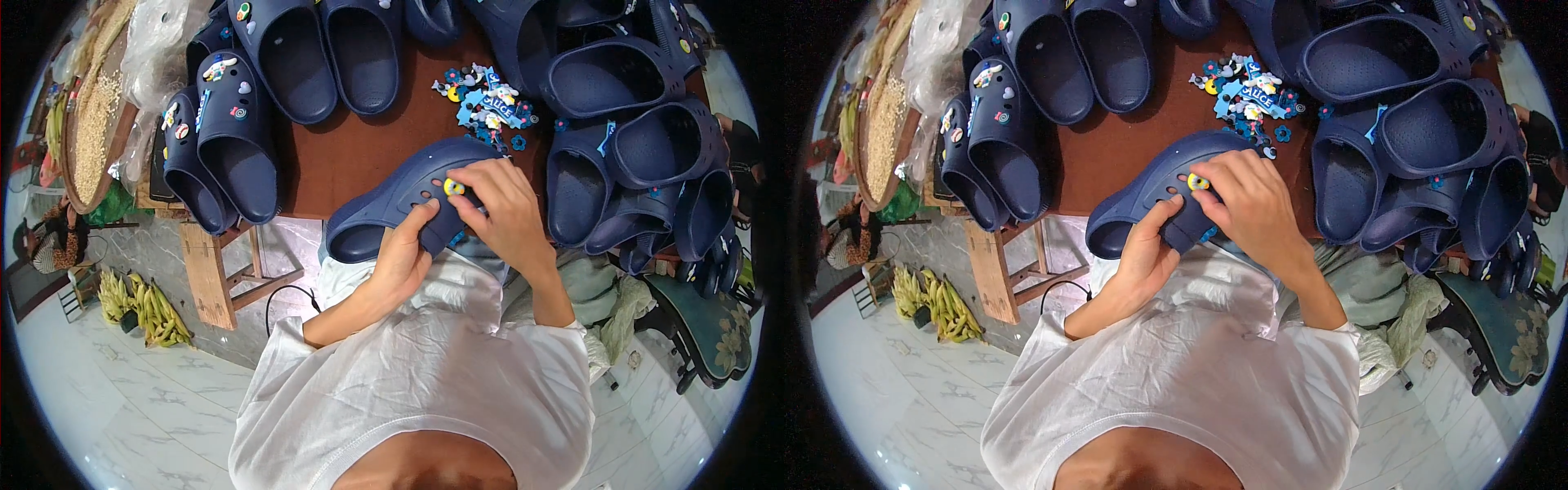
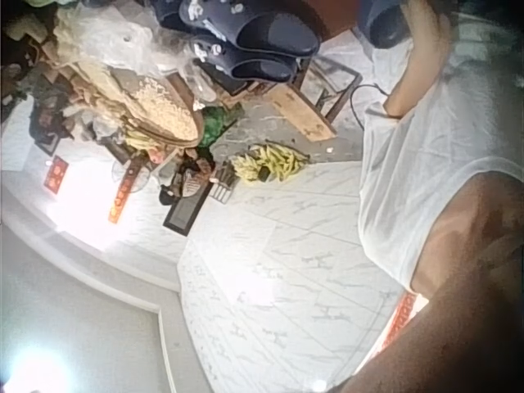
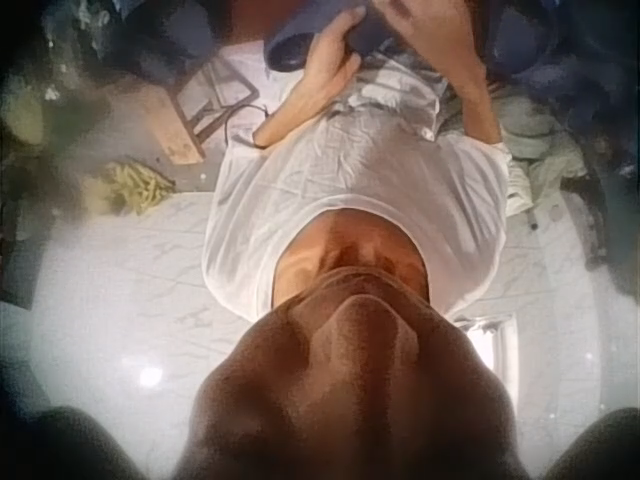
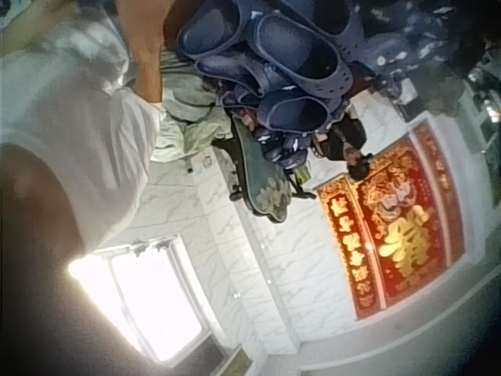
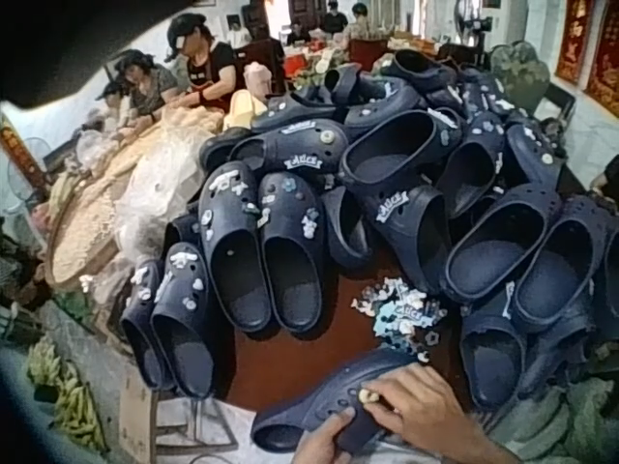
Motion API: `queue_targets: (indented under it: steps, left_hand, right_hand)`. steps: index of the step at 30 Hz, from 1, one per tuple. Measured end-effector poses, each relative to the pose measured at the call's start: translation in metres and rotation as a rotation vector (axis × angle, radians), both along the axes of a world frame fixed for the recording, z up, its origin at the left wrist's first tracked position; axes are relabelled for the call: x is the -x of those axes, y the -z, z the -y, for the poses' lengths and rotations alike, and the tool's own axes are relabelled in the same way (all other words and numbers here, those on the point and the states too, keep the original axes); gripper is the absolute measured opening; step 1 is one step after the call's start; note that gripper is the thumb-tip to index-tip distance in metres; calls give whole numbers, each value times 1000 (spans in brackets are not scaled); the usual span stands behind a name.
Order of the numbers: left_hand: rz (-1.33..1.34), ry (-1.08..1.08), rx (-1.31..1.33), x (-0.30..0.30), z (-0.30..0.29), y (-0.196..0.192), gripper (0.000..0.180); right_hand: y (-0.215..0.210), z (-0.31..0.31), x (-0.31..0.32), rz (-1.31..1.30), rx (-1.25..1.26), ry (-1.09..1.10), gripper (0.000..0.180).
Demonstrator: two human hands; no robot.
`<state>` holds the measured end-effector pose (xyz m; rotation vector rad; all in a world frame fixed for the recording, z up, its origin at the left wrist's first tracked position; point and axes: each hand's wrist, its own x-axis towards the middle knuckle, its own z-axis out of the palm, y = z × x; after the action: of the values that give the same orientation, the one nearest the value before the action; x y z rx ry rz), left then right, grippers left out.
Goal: Decorating clogs with various charms by inserting them into the holes.
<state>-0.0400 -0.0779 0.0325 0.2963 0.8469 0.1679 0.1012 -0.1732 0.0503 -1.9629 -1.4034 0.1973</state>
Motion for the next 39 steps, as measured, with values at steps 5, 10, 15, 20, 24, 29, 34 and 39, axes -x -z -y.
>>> queue_targets:
  steps: [5, 10, 15, 20, 24, 29, 34, 39]
  left_hand:
    - [-13, -51, 117, 1, -3, 4, 28]
    - [-64, 1, -30, -1, 3, 3, 36]
    - [-140, -14, -121, -3, 9, 6, 35]
    - [-153, -7, -91, -2, 9, 7, 33]
    - [-159, -15, -22, -3, 8, 7, 30]
    - [-199, -33, 3, -3, 11, 7, 29]
    - [-106, -55, -143, -2, 15, 12, 30]
    - [-51, -76, -237, -2, 18, 17, 29]
  right_hand:
    - [8, -2, 3, 117, 30, 6, 27]
    - [14, -4, 8, 138, -13, 32, 27]
    - [8, -6, 13, 120, -23, 43, 26]
    - [3, -3, 15, 113, 9, 41, 26]
    - [3, 0, 14, 80, -4, 29, 25]
    - [10, 1, 9, 88, -57, 6, 26]
    - [9, 2, 8, 130, -67, -37, 25]
    - [6, 2, 8, 150, -49, -49, 21]
